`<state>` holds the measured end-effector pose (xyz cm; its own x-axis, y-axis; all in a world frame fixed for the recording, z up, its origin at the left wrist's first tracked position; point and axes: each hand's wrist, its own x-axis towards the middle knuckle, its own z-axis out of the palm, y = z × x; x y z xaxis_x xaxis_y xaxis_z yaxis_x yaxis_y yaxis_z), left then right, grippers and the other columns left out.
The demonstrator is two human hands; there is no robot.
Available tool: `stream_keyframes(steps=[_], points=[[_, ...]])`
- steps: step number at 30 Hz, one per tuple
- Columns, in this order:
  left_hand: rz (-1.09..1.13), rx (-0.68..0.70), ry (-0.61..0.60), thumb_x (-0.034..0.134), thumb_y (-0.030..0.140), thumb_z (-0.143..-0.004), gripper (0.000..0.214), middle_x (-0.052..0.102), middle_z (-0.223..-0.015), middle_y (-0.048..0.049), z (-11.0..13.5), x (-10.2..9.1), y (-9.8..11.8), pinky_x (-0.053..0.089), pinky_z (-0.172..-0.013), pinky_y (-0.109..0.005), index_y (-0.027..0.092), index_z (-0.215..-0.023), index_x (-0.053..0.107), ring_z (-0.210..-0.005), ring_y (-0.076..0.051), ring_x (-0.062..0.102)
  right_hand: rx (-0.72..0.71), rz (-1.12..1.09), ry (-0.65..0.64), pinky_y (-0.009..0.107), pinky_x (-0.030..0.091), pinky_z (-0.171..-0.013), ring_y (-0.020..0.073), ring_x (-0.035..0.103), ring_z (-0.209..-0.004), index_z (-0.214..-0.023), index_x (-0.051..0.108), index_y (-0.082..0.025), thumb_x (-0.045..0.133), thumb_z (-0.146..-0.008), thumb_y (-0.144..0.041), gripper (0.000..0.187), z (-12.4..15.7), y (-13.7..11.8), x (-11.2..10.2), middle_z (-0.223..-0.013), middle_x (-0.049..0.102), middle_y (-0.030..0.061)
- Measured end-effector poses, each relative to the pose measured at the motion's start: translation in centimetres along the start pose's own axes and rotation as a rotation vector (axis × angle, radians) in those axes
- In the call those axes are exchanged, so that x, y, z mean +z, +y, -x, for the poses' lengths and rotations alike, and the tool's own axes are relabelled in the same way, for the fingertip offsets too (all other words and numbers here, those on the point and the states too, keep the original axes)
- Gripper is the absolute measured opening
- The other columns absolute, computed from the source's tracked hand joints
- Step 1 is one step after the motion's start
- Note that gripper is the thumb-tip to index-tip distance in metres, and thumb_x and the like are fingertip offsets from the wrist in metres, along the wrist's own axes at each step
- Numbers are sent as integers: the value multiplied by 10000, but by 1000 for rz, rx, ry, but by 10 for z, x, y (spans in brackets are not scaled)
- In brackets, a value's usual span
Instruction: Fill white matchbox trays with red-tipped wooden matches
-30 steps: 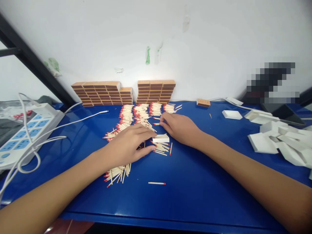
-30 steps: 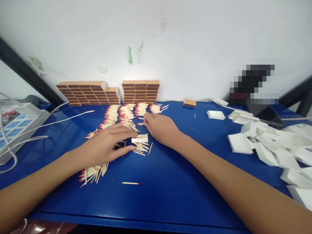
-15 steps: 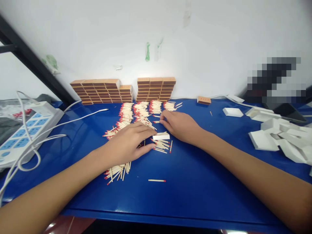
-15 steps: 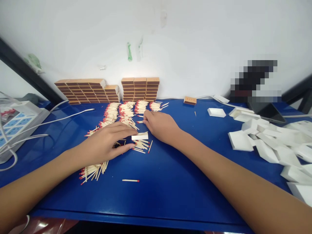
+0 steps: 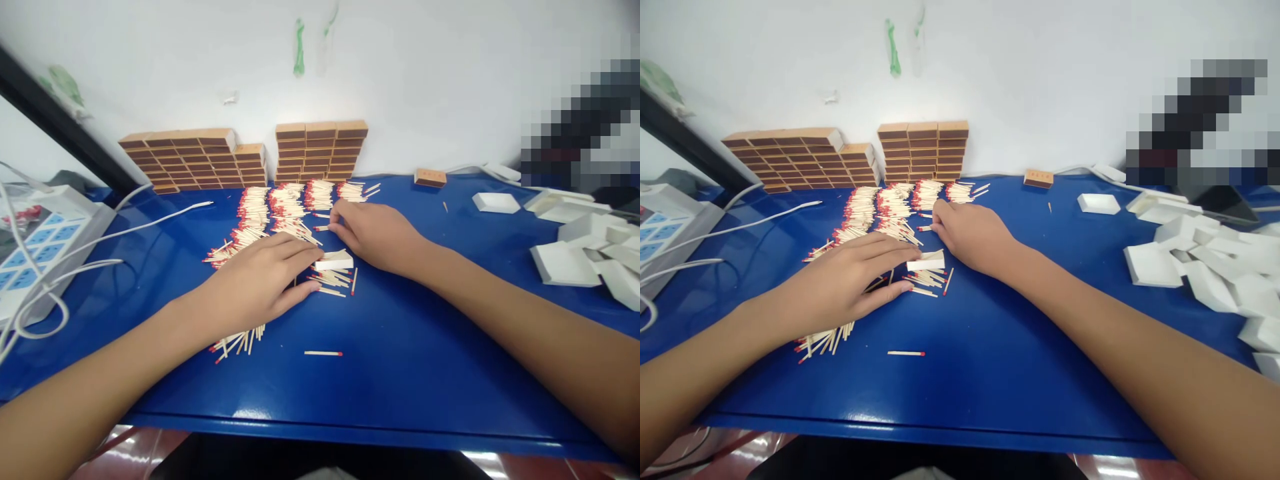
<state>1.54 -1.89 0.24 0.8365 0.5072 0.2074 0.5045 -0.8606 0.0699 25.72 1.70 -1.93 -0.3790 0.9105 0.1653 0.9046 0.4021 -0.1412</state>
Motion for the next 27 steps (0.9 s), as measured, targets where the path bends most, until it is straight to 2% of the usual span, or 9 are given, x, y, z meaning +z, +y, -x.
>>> stream_keyframes(steps=[27], points=[[35,17,-1,530,411,-1053,416,684,-1341,-98,-1,0,-3,515,-1089,-448,160,-1373,612,-1228,-266,633,-3,10,16,304,304,-675,221,647,-894,-1124,588,-190,458,-1053,-325,201,0,0,1,-1054,734,78]])
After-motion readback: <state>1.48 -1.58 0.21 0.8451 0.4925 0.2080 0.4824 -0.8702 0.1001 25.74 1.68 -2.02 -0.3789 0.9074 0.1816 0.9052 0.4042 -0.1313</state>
